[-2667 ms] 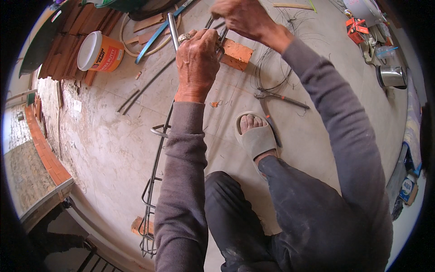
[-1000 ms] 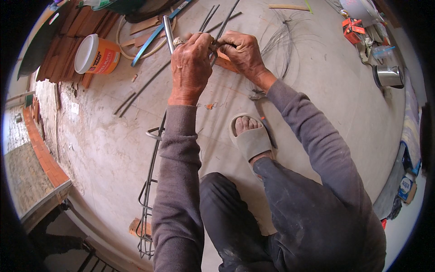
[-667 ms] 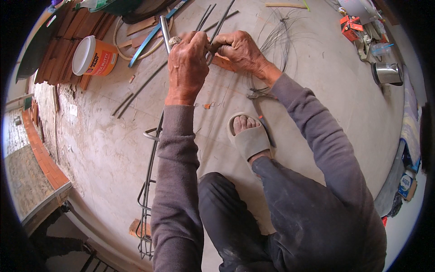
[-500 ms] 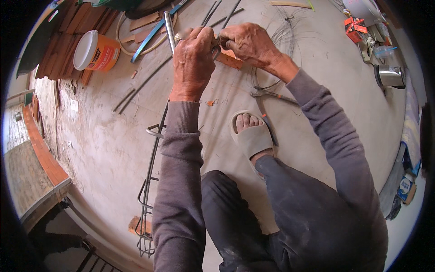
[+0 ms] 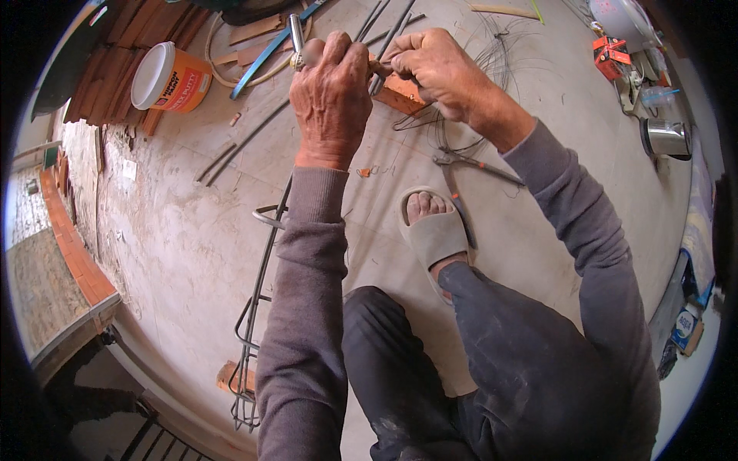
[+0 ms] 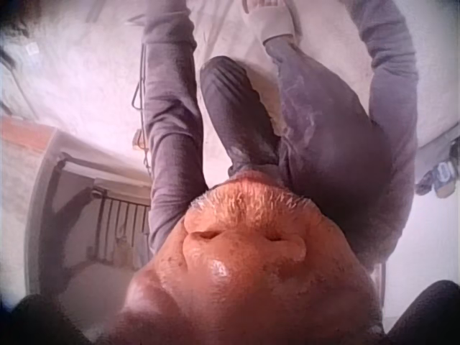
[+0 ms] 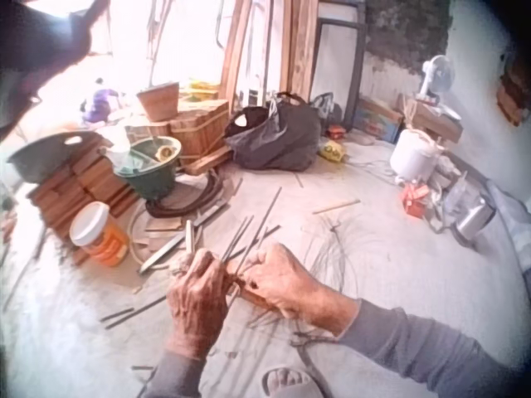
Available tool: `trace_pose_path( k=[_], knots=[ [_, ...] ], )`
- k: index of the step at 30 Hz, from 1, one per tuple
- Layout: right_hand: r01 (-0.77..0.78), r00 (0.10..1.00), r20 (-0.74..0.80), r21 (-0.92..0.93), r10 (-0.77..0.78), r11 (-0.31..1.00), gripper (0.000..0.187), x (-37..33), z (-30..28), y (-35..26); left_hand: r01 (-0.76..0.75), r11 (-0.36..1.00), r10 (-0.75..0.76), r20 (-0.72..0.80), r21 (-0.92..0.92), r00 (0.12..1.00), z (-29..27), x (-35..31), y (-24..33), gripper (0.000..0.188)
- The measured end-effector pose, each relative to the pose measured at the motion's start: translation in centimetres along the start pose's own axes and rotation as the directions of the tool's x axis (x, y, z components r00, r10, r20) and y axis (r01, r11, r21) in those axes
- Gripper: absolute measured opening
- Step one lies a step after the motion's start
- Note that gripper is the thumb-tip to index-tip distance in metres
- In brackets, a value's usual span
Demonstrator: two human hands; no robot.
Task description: The person sits on the floor and assembles a metal frame by bending and twisting wire around the structure. They use pliers to secure the wire at various points along the frame.
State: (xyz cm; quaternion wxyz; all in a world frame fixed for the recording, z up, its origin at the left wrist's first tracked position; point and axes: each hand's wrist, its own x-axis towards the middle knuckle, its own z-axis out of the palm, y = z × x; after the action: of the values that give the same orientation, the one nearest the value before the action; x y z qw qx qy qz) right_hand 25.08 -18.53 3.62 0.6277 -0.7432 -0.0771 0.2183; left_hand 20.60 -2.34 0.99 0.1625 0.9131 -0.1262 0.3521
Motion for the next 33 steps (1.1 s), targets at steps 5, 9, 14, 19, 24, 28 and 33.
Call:
trace_pose_path(
  k=[5, 9, 14, 19, 24, 28, 33],
  knots=[
    [0.041, 0.995, -0.098, 0.345, -0.008, 0.938, 0.014, -1.5, 2.0, 1.2, 0.089, 0.994, -0.091, 0.024, 0.068, 0.996, -0.3, -0.6, 0.7, 0.010],
    [0.101, 0.991, -0.110, 0.290, -0.072, 0.952, 0.021, -1.7, 2.0, 2.7, 0.195, 0.979, -0.197, 0.028, 0.065, 0.980, -0.3, -0.8, 1.8, 0.009],
    [0.099, 0.991, -0.108, 0.150, -0.083, 0.984, 0.029, -2.2, 1.7, 2.3, 0.320, 0.945, -0.321, 0.002, -0.064, 0.947, -0.3, -0.5, 2.7, 0.008],
    [0.238, 0.956, -0.225, 0.206, -0.190, 0.949, 0.034, -2.1, 2.7, 3.0, 0.350, 0.937, -0.350, -0.044, -0.020, 0.936, -0.4, 0.0, 3.1, 0.011],
    [0.320, 0.927, -0.239, 0.109, -0.288, 0.941, 0.035, -1.9, 3.1, 3.8, 0.295, 0.956, -0.294, -0.020, 0.012, 0.956, -0.1, 0.6, 2.4, 0.013],
    [0.389, 0.894, -0.233, -0.017, -0.382, 0.921, 0.033, -2.1, 2.8, 4.1, 0.225, 0.974, -0.224, 0.033, -0.023, 0.974, -0.1, 0.7, 2.4, 0.013],
    [0.309, 0.938, -0.163, -0.004, -0.306, 0.951, 0.031, -2.4, 2.6, 3.3, 0.082, 0.983, -0.073, 0.057, -0.164, 0.996, 0.1, 0.6, 0.5, 0.011]
  ],
)
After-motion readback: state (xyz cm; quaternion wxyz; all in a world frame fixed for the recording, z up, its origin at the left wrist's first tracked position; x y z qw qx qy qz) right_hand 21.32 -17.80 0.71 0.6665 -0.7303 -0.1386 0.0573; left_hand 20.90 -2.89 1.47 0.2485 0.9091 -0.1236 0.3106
